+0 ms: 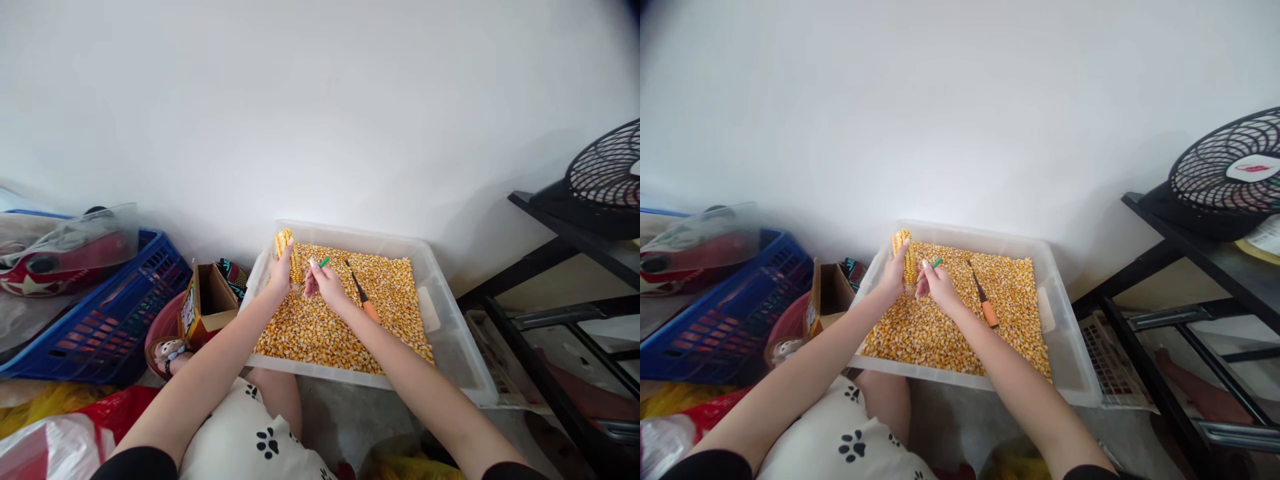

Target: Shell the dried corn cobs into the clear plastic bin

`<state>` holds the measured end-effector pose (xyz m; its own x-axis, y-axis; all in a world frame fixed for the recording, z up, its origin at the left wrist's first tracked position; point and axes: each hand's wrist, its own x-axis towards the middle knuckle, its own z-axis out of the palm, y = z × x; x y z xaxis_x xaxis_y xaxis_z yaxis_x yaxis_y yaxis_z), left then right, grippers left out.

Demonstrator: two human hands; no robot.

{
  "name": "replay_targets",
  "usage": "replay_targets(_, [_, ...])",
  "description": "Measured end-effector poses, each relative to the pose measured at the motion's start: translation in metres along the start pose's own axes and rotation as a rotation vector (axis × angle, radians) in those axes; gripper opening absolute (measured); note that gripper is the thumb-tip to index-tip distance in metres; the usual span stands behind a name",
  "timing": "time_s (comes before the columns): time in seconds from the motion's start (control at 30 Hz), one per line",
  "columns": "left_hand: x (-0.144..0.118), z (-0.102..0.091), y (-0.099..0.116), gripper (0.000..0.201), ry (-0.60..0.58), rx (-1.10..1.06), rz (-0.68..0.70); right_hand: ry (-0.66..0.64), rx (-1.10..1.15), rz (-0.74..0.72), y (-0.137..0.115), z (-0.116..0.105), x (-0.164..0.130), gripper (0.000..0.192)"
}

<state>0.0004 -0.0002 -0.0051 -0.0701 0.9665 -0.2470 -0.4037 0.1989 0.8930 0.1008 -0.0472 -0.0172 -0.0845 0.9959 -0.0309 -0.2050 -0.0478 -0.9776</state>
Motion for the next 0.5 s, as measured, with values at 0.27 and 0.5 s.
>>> replay_targets(0.27, [0.001,-0.002,-0.006,0.045,0.068,0.135,0.067,-0.034,-0.040,-0.003,0.003,-0.001,0.000,0.043])
replay_targets(0.5, [-0.009,0.002,-0.003,0.046,-0.027,0.351,0.237,-0.032,-0.198,0.051,0.012,-0.003,0.004,0.045])
